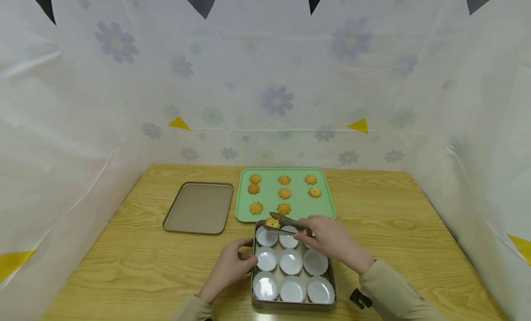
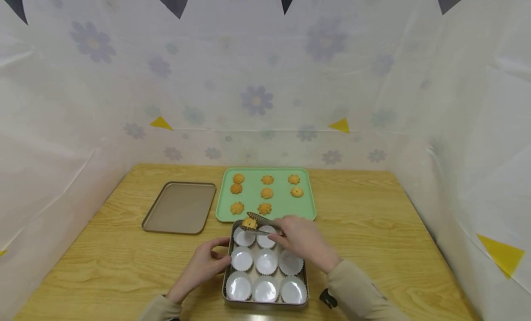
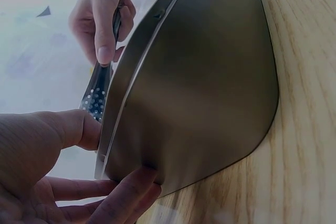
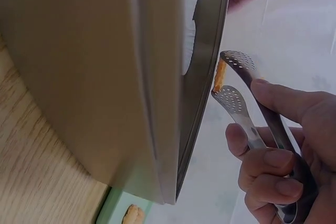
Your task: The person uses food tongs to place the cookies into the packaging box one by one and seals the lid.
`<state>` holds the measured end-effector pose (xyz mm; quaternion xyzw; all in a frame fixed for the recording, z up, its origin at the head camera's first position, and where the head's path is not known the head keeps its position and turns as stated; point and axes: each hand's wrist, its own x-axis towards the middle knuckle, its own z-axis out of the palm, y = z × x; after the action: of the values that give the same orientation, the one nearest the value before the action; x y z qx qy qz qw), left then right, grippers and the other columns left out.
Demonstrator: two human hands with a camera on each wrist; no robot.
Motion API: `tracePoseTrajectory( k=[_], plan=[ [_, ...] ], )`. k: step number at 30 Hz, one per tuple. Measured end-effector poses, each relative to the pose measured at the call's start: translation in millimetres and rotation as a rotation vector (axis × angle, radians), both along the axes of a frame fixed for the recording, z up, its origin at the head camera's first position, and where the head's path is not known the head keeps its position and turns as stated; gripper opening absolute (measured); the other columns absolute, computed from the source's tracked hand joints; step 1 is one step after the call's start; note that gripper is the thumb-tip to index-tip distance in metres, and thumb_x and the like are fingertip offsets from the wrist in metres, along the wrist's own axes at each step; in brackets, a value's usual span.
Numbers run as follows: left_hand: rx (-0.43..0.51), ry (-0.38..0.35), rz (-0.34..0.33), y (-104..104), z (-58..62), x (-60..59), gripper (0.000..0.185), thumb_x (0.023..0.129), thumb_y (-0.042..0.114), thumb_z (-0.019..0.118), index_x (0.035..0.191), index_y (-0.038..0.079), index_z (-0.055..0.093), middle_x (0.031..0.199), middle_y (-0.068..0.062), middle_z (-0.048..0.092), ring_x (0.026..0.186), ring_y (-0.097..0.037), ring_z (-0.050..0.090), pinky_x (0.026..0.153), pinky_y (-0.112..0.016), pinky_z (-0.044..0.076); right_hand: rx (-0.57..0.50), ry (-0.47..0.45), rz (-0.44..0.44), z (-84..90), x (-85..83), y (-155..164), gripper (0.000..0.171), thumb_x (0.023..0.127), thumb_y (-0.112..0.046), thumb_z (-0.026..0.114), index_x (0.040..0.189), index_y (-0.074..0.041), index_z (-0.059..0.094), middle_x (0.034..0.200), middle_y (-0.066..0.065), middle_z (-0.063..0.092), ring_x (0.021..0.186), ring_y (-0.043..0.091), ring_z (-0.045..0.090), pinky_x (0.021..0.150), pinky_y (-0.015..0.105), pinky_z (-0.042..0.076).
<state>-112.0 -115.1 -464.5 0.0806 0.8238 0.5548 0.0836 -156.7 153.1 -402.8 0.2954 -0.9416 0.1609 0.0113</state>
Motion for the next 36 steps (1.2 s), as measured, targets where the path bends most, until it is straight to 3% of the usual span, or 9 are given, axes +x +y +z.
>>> tracePoseTrajectory(
  k=[18,36],
  plan=[
    [-0.023,0.008,0.01,0.7,0.3,1.0,0.054,0.08,0.005,0.068,0.132,-0.01,0.058,0.129,-0.033,0.062,0.089,-0.032,0.076,0.066,-0.023,0.061,0.02,-0.042,0.049,-3.8,1.0,-9.1,0.029,0.094,-0.034,0.068,0.074,-0.019,0.053,0.062,-0.011,0.048,0.054,0.001,0.038,0.047,0.017,0.033],
    [-0.022,0.008,-0.001,0.8,0.9,1.2,0.055,0.081,0.006,0.068,0.132,-0.011,0.057,0.129,-0.033,0.061,0.089,-0.033,0.076,0.067,-0.024,0.062,0.046,-0.062,0.032,-7.1,-3.6,-18.1,0.029,0.092,-0.033,0.071,0.073,-0.018,0.055,0.063,-0.009,0.05,0.051,0.002,0.041,0.043,0.018,0.033]
  ],
)
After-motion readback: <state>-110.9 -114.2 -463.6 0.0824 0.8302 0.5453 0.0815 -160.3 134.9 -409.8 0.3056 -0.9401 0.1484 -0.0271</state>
